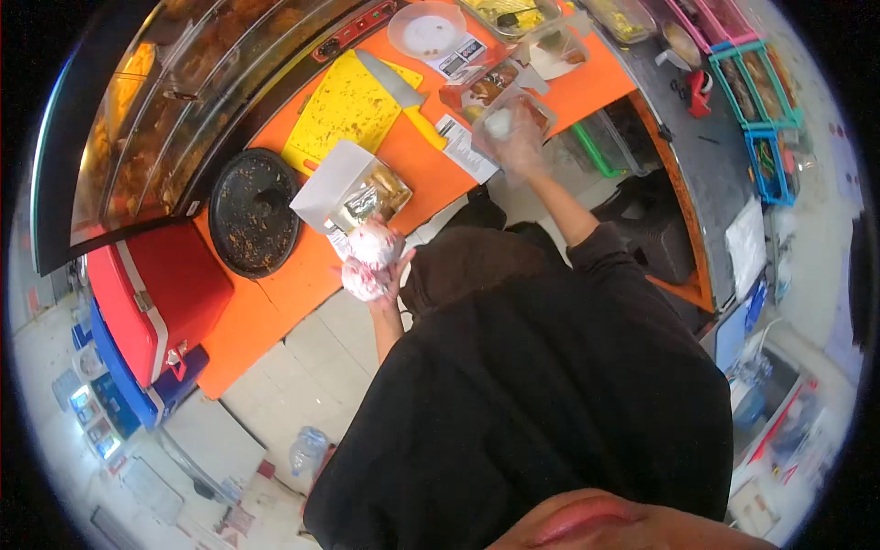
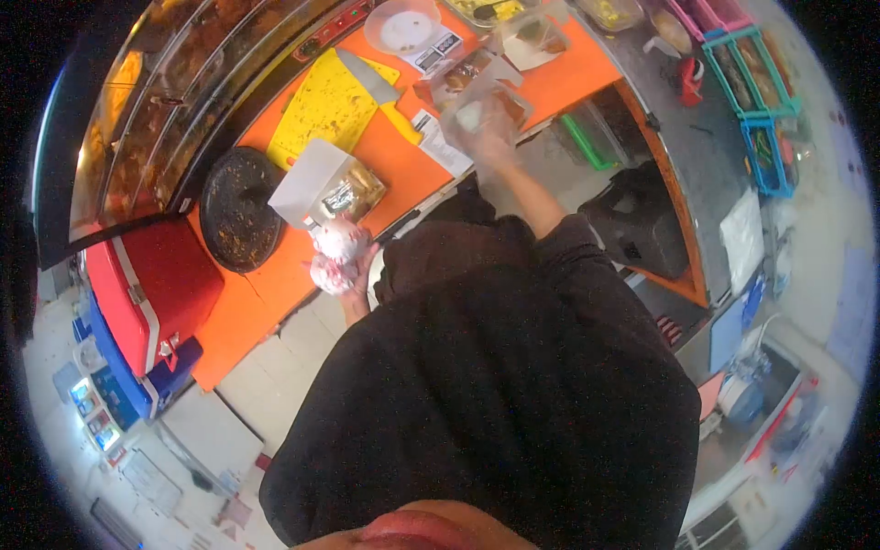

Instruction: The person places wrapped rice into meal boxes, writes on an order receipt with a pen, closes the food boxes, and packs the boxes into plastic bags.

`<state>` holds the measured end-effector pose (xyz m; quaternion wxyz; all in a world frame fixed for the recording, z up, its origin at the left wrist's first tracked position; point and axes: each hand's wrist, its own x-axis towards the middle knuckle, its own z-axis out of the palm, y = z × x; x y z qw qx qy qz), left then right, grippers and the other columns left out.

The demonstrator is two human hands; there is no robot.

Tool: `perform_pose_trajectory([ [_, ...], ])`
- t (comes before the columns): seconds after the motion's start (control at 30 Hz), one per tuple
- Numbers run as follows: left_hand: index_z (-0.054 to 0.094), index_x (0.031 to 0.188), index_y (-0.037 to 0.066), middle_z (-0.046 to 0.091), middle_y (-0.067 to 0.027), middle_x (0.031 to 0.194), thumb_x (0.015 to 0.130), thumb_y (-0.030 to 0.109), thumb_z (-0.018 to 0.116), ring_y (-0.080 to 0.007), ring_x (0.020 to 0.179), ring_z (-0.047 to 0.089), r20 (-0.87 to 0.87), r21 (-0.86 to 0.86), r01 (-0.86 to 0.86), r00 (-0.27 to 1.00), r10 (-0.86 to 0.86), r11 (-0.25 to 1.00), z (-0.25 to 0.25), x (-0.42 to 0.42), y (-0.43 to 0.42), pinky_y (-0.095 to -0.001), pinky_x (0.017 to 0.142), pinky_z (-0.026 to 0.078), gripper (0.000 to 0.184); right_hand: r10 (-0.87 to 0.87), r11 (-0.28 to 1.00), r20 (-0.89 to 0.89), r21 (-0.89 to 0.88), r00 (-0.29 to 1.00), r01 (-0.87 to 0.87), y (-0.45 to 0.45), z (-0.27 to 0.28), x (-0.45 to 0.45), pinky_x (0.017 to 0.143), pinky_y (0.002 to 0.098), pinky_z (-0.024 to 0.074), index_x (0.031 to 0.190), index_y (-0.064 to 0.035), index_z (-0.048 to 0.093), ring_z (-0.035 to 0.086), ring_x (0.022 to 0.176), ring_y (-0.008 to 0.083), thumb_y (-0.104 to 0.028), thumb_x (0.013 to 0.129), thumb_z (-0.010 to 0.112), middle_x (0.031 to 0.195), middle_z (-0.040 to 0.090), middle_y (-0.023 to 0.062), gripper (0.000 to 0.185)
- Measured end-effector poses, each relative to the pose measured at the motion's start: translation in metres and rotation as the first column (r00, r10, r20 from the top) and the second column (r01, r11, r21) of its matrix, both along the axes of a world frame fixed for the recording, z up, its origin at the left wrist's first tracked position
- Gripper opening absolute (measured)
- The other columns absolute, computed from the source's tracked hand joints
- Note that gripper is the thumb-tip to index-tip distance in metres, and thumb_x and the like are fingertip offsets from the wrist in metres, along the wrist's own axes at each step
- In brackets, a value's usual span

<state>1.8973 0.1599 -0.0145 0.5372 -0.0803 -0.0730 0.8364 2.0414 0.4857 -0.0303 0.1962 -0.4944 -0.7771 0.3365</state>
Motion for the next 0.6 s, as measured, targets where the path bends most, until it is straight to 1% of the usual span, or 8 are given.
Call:
perform_pose_trajectory([
  [0.1, 0.020, 0.146, 0.007, 0.025, -0.0147, 0.150, 0.068, 0.066, 0.068, -0.0457, 0.133, 0.026, 0.019, -0.011, -0.010, 1.000, 0.010, 1.000, 0.011, 0.000, 0.045, -0.0742, 0.102, 0.018, 0.109, 0.053, 0.987, 0.020, 0.153, 0.998, -0.056, 0.006, -0.034, -0.007, 0.089, 0.0439, 0.0436, 0.115, -0.0054, 0.053, 0.052, 0.108, 0.0334, -0.036, 0.070, 0.073, 0.106, 0.058, 0.0159, 0.058],
  [0.17, 0.021, 0.146, 0.007, 0.026, -0.0155, 0.149, 0.067, 0.065, 0.070, -0.0463, 0.133, 0.026, 0.014, -0.066, -0.026, 1.000, 0.027, 0.997, 0.021, 0.005, 0.065, -0.0742, 0.102, 0.018, 0.110, 0.213, 0.882, 0.371, 0.325, 0.904, -0.341, 0.009, -0.035, -0.007, 0.083, 0.0457, 0.0439, 0.111, -0.0056, 0.054, 0.052, 0.105, 0.0325, -0.042, 0.073, 0.071, 0.103, 0.057, 0.0142, 0.055],
  [0.3, 0.021, 0.146, 0.007, 0.026, -0.0177, 0.148, 0.066, 0.064, 0.072, -0.0486, 0.134, 0.025, 0.044, -0.070, -0.033, 0.998, 0.036, 0.997, 0.033, 0.021, 0.102, -0.0742, 0.100, 0.023, 0.110, 0.297, 0.843, 0.536, 0.241, 0.790, -0.481, 0.017, -0.027, -0.012, 0.083, 0.0455, 0.0423, 0.107, -0.0044, 0.056, 0.052, 0.103, 0.0332, -0.046, 0.077, 0.066, 0.105, 0.057, 0.0145, 0.052],
  [0.37, 0.020, 0.146, 0.008, 0.024, -0.0197, 0.149, 0.067, 0.058, 0.075, -0.0505, 0.133, 0.024, 0.055, -0.022, -0.053, 0.997, 0.054, 0.998, 0.029, 0.028, 0.117, -0.0734, 0.096, 0.031, 0.109, 0.331, 0.886, 0.546, 0.100, 0.769, -0.453, 0.021, -0.013, -0.017, 0.086, 0.0436, 0.0390, 0.109, -0.0058, 0.060, 0.049, 0.109, 0.0279, -0.037, 0.075, 0.067, 0.109, 0.057, 0.0129, 0.046],
  [0.47, 0.019, 0.147, 0.012, 0.023, -0.0206, 0.149, 0.068, 0.053, 0.077, -0.0517, 0.133, 0.023, 0.024, -0.027, -0.078, 0.997, 0.079, 0.997, 0.030, 0.034, 0.137, -0.0724, 0.094, 0.035, 0.106, 0.358, 0.790, 0.656, 0.166, 0.664, -0.591, 0.027, -0.025, -0.024, 0.085, 0.0415, 0.0411, 0.101, -0.0046, 0.065, 0.051, 0.109, 0.0283, -0.037, 0.077, 0.066, 0.110, 0.059, 0.0124, 0.040],
  [0.5, 0.021, 0.147, 0.015, 0.022, -0.0216, 0.149, 0.071, 0.054, 0.074, -0.0533, 0.130, 0.028, -0.103, -0.126, -0.131, 0.988, 0.119, 0.983, 0.033, 0.038, 0.144, -0.0636, 0.083, 0.050, 0.101, 0.376, 0.778, 0.656, 0.160, 0.654, -0.607, 0.031, -0.026, -0.029, 0.085, 0.0415, 0.0411, 0.101, -0.0046, 0.065, 0.051, 0.109, 0.0283, -0.037, 0.077, 0.066, 0.110, 0.059, 0.0124, 0.040],
  [0.53, 0.021, 0.147, 0.015, 0.022, -0.0216, 0.149, 0.071, 0.054, 0.074, -0.0533, 0.130, 0.028, -0.102, -0.132, -0.148, 0.986, 0.135, 0.980, 0.035, 0.039, 0.150, -0.0636, 0.083, 0.050, 0.101, 0.422, 0.780, 0.658, 0.088, 0.624, -0.620, 0.037, -0.026, -0.035, 0.085, 0.0415, 0.0425, 0.097, -0.0035, 0.067, 0.054, 0.106, 0.0285, -0.036, 0.080, 0.062, 0.108, 0.060, 0.0134, 0.037],
  [0.6, 0.028, 0.145, 0.015, 0.025, -0.0241, 0.146, 0.074, 0.056, 0.070, -0.0495, 0.125, 0.038, -0.166, -0.135, -0.222, 0.966, 0.199, 0.966, 0.040, 0.044, 0.160, -0.0516, 0.069, 0.059, 0.093, 0.473, 0.773, 0.655, 0.012, 0.589, -0.635, 0.049, -0.008, -0.033, 0.084, 0.0414, 0.0438, 0.093, -0.0024, 0.068, 0.056, 0.104, 0.0287, -0.036, 0.083, 0.059, 0.106, 0.062, 0.0144, 0.036],
])
